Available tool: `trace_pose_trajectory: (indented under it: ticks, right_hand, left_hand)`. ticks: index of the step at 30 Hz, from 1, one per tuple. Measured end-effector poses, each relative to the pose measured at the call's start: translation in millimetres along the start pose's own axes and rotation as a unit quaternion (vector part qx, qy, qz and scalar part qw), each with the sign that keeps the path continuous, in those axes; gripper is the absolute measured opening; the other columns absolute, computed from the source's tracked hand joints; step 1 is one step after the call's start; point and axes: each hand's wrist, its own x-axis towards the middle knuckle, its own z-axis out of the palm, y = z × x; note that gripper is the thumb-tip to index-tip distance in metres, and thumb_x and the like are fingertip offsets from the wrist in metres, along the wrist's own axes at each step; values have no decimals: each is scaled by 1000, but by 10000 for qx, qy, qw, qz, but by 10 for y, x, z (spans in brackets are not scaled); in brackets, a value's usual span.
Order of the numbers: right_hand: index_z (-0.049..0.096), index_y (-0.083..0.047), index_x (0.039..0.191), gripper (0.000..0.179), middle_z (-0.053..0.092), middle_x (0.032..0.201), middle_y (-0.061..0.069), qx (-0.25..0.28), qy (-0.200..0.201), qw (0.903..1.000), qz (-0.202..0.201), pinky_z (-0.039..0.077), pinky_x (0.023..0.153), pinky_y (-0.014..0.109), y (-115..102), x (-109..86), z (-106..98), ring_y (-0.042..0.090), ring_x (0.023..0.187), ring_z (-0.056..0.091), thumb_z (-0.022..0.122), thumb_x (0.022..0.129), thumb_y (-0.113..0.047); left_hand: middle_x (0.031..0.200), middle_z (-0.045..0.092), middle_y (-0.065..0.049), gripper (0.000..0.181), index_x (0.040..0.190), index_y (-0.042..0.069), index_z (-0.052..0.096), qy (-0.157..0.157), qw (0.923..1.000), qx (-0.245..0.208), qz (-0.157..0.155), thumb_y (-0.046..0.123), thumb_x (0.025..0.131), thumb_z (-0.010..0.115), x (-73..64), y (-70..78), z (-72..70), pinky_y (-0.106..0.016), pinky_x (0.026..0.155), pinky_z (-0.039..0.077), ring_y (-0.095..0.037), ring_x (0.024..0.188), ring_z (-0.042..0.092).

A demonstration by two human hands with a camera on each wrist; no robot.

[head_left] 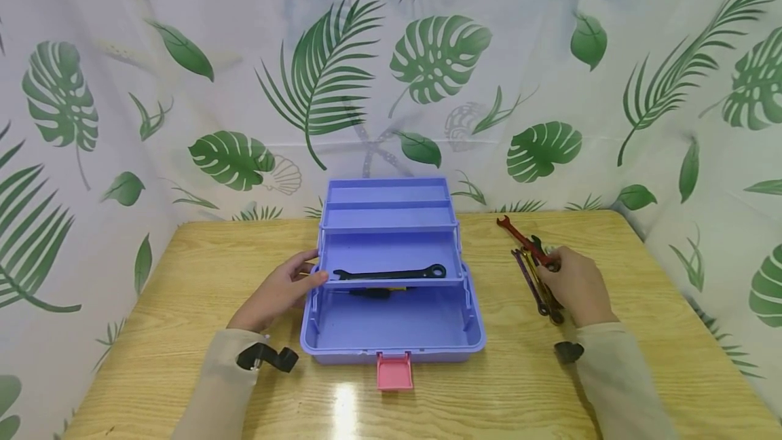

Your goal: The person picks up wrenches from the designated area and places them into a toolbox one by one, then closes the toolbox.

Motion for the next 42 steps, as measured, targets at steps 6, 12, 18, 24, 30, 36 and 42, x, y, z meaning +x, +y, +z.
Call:
trace_pose_trajectory:
  ticks: [6,12,18,24,30,36,42]
  right_hand:
    - [67,4,102,31,67,78,14,-254,-48,9997,21,38,45,28,26,6,29,18,55,51,65,89,-25]
    - [69,-2,105,31,65,74,12,-410,89,9991,-16,34,40,29,50,-16,45,19,50,47,60,90,-27]
    - [69,-7,112,36,68,82,15,-533,424,9970,380,33,38,32,62,-26,29,22,53,50,56,90,-33]
    - [70,-4,103,35,67,72,10,-333,424,9980,316,34,39,30,79,-12,20,19,51,50,64,89,-36]
    - [70,-4,108,35,69,87,19,-433,427,9979,214,36,38,31,83,-7,7,20,54,54,63,90,-33]
    - [70,-4,109,34,69,88,19,-624,505,9966,174,36,39,31,93,-10,-8,20,54,55,63,90,-31]
    - [70,-5,110,31,69,87,18,-575,789,9952,-35,34,38,29,65,-6,-16,18,50,51,63,91,-28]
  left_hand:
    - [123,53,-11,68,142,27,40,64,9999,63,-104,47,84,69,-13,17,2,-39,79,56,-27,108,57]
    - [122,53,-12,68,142,26,39,34,9999,47,-103,46,84,69,-7,16,9,-39,78,56,-28,108,58]
    - [122,53,-13,68,142,25,39,57,9999,60,-113,46,84,69,-6,21,9,-40,79,56,-29,108,58]
    - [123,53,-14,69,142,24,39,51,9999,-29,-112,44,84,70,-6,14,5,-40,78,56,-29,108,58]
    - [122,53,-13,67,142,25,40,62,9999,-63,-81,43,84,70,-9,3,4,-40,77,56,-28,107,59]
    - [123,54,-11,67,141,27,41,82,9999,-62,-103,44,83,70,-9,5,9,-40,77,56,-27,108,58]
    - [123,54,-10,67,141,28,41,70,9999,-30,-117,44,83,70,-7,12,10,-40,78,56,-28,109,58]
